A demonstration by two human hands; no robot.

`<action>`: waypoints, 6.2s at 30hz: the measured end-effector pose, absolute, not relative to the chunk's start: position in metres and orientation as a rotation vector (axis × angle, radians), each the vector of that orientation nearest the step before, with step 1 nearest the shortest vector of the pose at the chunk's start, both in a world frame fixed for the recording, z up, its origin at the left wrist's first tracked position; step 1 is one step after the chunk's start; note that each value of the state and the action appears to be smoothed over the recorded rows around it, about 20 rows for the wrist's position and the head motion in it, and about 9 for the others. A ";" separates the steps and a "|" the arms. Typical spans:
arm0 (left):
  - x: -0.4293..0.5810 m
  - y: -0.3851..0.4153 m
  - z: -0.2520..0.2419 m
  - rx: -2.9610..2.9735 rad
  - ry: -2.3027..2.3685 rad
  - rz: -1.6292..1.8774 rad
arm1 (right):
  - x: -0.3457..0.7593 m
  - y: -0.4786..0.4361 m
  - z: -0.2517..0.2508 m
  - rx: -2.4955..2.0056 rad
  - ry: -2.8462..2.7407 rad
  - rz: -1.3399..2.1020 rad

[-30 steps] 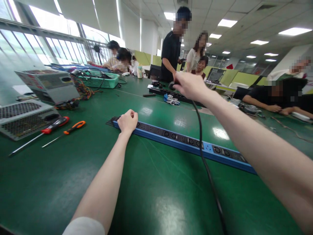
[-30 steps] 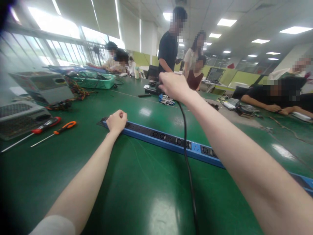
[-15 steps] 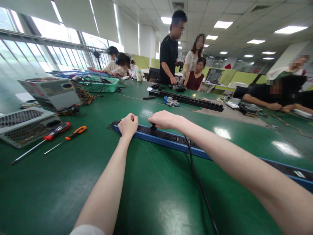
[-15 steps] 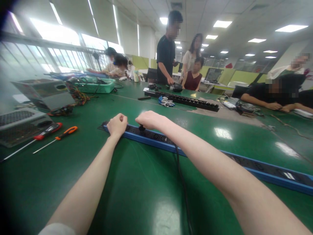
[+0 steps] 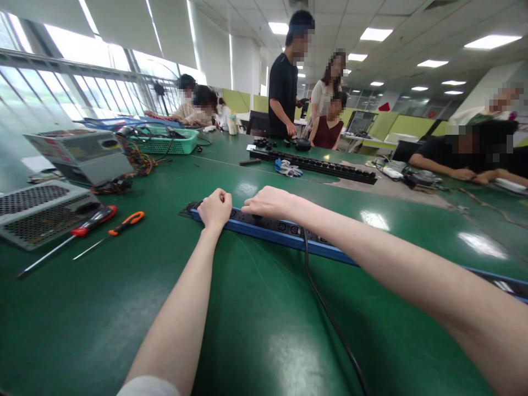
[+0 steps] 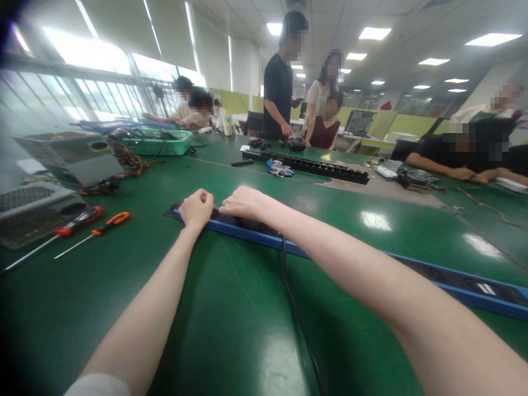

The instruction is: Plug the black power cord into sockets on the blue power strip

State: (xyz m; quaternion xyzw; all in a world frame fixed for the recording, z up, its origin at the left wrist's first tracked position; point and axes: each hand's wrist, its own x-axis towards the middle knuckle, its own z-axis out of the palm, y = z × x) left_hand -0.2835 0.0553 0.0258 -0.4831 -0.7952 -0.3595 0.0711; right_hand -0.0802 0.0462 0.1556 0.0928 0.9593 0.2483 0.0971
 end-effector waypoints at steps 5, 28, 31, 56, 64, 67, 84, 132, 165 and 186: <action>-0.281 0.054 0.028 -1.450 -2.413 -1.065 | -0.075 0.049 0.151 0.186 2.836 0.794; -0.282 0.053 0.028 -1.475 -2.404 -1.086 | -0.075 0.067 0.141 -0.028 2.804 0.759; -0.282 0.053 0.028 -1.480 -2.390 -1.105 | -0.078 0.067 0.139 -0.060 2.793 0.778; -0.283 0.058 0.024 -1.427 -2.372 -1.070 | -0.090 0.056 0.134 -0.013 2.811 0.801; -0.281 0.057 0.026 -1.435 -2.390 -1.066 | -0.090 0.056 0.136 0.019 2.787 0.833; -0.281 0.057 0.026 -1.436 -2.384 -1.067 | -0.091 0.057 0.137 0.062 2.801 0.809; -0.283 0.056 0.026 -1.471 -2.378 -1.102 | -0.089 0.059 0.146 0.067 2.755 0.826; -0.284 0.059 0.021 -1.459 -2.340 -1.063 | -0.038 0.048 0.142 0.068 2.823 0.738; -0.282 0.057 0.025 -1.471 -2.381 -1.056 | -0.045 0.044 0.132 0.148 2.793 0.809; -0.282 0.058 0.027 -1.445 -2.406 -0.989 | 0.042 0.046 0.233 0.993 3.177 0.207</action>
